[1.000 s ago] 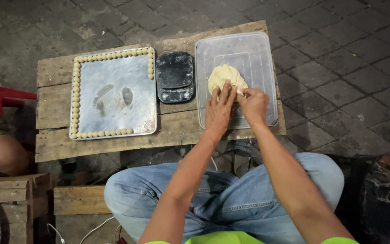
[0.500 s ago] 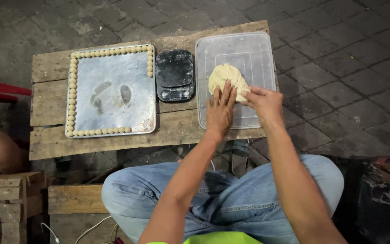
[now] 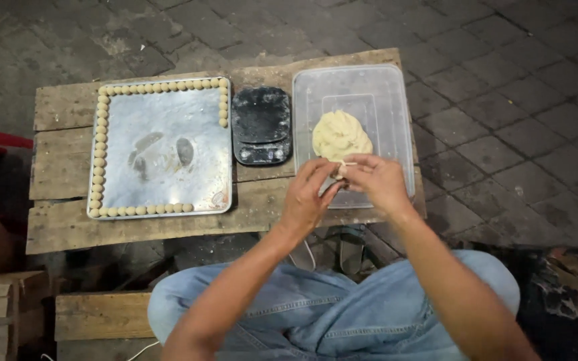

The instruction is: The person tears small pieces of dough from a larger mass, weighs each piece on a digital scale, rolls it into a ball, and places it on a metal tray. The process is repeated continuously throughout the clip.

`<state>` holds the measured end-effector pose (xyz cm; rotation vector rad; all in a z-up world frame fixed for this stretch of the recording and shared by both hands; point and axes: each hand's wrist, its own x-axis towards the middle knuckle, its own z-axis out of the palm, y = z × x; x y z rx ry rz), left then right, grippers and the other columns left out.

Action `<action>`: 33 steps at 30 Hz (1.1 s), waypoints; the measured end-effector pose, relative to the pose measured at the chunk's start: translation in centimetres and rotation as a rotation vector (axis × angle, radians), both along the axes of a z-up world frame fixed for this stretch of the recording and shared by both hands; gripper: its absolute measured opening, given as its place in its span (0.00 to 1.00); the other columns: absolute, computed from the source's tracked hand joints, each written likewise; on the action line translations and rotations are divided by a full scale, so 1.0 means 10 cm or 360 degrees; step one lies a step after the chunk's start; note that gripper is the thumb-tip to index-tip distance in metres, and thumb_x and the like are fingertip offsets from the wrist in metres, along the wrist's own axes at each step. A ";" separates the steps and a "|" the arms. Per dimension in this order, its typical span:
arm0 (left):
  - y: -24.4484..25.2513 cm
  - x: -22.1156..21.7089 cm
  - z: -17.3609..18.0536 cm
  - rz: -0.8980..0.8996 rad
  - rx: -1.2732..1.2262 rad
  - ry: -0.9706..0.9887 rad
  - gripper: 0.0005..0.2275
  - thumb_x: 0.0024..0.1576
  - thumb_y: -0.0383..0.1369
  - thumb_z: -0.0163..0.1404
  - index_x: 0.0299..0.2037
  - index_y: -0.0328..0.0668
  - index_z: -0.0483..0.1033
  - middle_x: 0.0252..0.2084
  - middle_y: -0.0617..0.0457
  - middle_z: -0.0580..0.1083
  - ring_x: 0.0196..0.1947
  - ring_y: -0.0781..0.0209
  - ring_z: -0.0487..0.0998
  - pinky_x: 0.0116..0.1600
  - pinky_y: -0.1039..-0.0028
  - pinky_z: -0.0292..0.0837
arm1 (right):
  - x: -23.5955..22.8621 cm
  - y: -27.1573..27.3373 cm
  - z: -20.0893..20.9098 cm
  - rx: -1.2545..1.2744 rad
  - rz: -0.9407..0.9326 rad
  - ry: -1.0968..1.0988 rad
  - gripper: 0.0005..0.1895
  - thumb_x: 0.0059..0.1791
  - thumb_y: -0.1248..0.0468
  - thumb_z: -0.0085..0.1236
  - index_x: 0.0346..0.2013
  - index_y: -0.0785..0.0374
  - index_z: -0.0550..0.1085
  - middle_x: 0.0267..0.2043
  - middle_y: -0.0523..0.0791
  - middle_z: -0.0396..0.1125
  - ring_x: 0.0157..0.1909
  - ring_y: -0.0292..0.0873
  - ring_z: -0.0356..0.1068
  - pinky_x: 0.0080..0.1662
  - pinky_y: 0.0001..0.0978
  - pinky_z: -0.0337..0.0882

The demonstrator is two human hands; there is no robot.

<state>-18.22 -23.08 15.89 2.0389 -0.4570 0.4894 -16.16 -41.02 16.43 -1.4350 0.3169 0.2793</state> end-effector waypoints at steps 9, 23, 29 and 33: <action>0.06 0.24 -0.06 0.0112 -0.1092 0.0909 0.10 0.59 0.28 0.60 0.49 0.39 0.83 0.35 0.47 0.80 0.33 0.67 0.77 0.39 0.73 0.81 | 0.13 0.27 0.11 -0.0026 -0.0053 -0.0257 0.14 0.52 0.69 0.64 0.52 0.69 0.77 0.39 0.52 0.75 0.37 0.42 0.78 0.40 0.38 0.84; 0.03 0.28 -0.12 -0.0144 -0.1552 0.1151 0.13 0.59 0.30 0.61 0.52 0.33 0.80 0.34 0.48 0.79 0.35 0.67 0.79 0.42 0.75 0.81 | 0.16 0.21 0.10 -0.0110 0.0064 -0.0624 0.14 0.49 0.73 0.68 0.48 0.73 0.78 0.37 0.48 0.70 0.34 0.36 0.75 0.36 0.27 0.82; 0.05 0.27 -0.20 -0.0307 -0.1561 0.1252 0.12 0.60 0.31 0.60 0.50 0.33 0.80 0.33 0.50 0.78 0.34 0.67 0.80 0.42 0.75 0.82 | 0.15 0.16 0.01 -0.0197 0.0038 -0.0662 0.11 0.47 0.75 0.70 0.42 0.73 0.79 0.36 0.47 0.68 0.33 0.33 0.73 0.35 0.23 0.80; 0.07 0.28 -0.14 -0.0483 -0.1771 0.1427 0.12 0.62 0.31 0.57 0.52 0.31 0.77 0.39 0.48 0.80 0.38 0.64 0.84 0.47 0.72 0.84 | 0.16 0.11 -0.04 -0.0097 0.0000 -0.0449 0.08 0.47 0.74 0.69 0.40 0.72 0.79 0.29 0.45 0.68 0.27 0.33 0.71 0.31 0.26 0.78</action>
